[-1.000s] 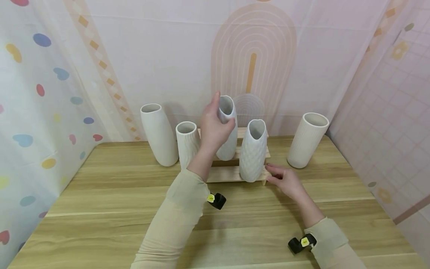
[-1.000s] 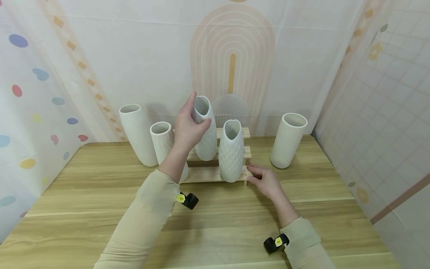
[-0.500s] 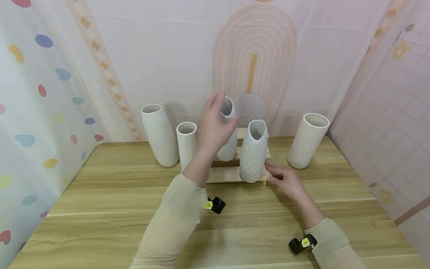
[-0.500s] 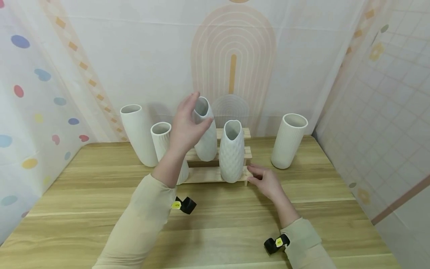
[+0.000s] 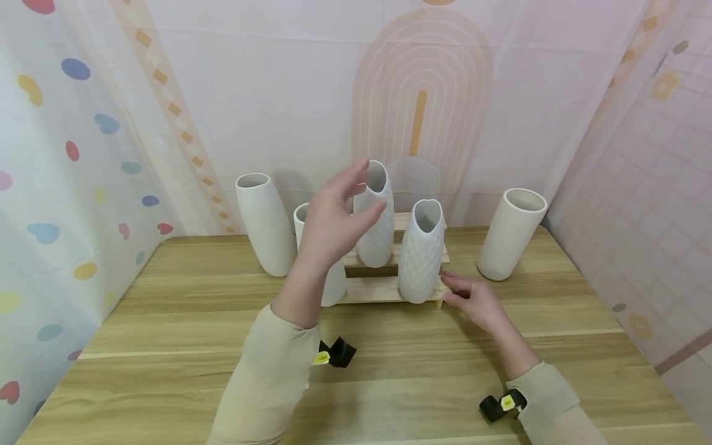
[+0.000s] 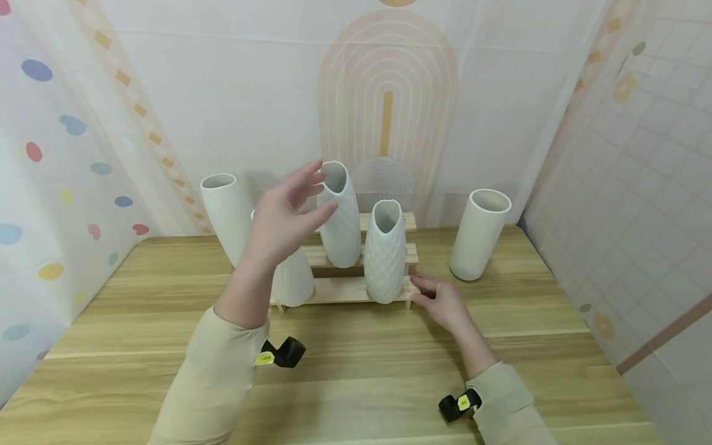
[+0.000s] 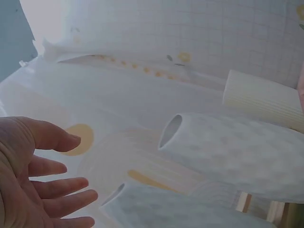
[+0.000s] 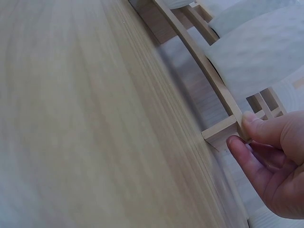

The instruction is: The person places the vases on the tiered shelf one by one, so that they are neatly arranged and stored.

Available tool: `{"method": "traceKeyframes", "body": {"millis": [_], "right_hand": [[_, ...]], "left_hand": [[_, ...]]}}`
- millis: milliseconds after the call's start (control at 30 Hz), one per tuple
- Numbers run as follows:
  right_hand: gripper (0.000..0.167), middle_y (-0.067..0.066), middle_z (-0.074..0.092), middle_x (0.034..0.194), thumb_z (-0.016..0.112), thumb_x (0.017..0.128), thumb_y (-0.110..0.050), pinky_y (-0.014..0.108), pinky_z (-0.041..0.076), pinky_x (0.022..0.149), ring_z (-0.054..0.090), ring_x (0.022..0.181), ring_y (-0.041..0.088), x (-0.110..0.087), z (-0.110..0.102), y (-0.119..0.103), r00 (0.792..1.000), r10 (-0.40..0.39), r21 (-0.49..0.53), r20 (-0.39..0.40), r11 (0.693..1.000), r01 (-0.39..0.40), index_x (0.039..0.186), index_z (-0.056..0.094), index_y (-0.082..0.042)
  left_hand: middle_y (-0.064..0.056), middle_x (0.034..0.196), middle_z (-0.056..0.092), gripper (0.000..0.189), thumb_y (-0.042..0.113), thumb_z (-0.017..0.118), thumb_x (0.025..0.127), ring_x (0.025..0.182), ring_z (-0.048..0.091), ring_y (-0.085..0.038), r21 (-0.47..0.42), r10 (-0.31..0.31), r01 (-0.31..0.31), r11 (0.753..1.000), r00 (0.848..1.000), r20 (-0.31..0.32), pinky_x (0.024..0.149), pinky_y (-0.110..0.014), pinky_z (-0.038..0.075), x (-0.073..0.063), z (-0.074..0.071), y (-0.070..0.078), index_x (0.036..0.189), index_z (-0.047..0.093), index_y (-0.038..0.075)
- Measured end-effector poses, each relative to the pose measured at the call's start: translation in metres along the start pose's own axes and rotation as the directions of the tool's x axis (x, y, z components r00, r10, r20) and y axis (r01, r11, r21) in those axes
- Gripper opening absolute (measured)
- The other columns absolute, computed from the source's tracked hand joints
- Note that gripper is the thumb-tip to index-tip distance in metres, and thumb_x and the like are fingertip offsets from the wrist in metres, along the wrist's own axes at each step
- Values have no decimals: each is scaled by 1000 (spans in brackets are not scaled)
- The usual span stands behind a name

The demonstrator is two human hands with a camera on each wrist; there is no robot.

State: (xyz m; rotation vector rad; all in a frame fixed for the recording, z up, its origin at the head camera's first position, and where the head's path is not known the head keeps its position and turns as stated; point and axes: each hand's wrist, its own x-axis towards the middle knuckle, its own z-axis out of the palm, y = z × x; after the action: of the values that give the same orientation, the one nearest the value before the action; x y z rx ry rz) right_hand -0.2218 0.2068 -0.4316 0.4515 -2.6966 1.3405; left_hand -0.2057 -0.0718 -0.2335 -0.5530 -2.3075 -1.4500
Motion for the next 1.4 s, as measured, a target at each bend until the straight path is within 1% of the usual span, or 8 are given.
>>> {"method": "traceKeyframes", "body": {"millis": [133,333,500,633,900,1033,1267,1400], "right_hand": [[39,23,56,135,70,92,-6,48,50,93,58,119,38,-1,0,0,1000,2,-3,1,1000,-2,128,62,7],[39,23,56,135,70,93,-6,48,50,93,57,119,39,-2,-2,0,1000,16,8,5,1000,-16,128,61,7],[39,23,56,136,69,93,-7,49,50,94,57,120,38,-2,-2,-2,1000,18,11,6,1000,-18,128,61,7],[39,23,56,135,69,93,-7,49,50,94,57,120,39,-2,-2,-2,1000,16,6,7,1000,-16,128,61,7],[38,23,57,134,70,92,-5,49,50,93,58,119,39,-2,-2,-2,1000,5,5,-2,1000,-5,127,62,7],[39,23,57,134,70,92,-6,49,50,94,57,120,39,-1,-1,-2,1000,6,6,-1,1000,-6,127,62,7],[38,23,57,134,70,92,-6,49,49,95,56,121,39,-1,-1,-2,1000,7,-2,-3,1000,-7,127,62,7],[38,23,57,134,70,92,-5,49,50,93,56,121,39,-1,-1,-2,1000,8,-3,-3,1000,-8,127,62,7]], "left_hand": [[-10,132,62,60,11,74,88,113,63,-24,-17,11,-10,1000,1000,8,92,-42,53,-8,-9,2,144,52,8],[-17,119,67,58,3,73,87,105,66,-32,-82,69,-67,994,997,27,97,-41,49,-19,-21,3,142,54,5],[-12,116,69,57,5,73,88,102,67,-26,-132,43,-32,991,995,86,93,-39,51,-27,-34,0,141,56,11],[-11,113,70,57,-1,73,87,98,68,-21,-193,35,-8,981,990,140,88,-34,54,-33,-45,-7,140,56,8],[-13,115,69,55,0,72,88,99,68,-20,-183,50,-14,983,980,191,80,-28,56,-45,-70,-29,140,57,11],[-14,114,70,54,-2,71,89,99,69,-18,-189,56,-19,982,979,198,76,-24,55,-50,-87,-43,140,56,6],[-19,112,70,54,-15,65,87,99,69,-20,-282,130,-70,957,971,199,79,-25,55,-59,-114,-70,139,55,-1],[-13,112,71,54,-16,63,88,98,69,-18,-286,104,-50,957,979,177,78,-24,55,-64,-124,-84,138,56,1]]}}
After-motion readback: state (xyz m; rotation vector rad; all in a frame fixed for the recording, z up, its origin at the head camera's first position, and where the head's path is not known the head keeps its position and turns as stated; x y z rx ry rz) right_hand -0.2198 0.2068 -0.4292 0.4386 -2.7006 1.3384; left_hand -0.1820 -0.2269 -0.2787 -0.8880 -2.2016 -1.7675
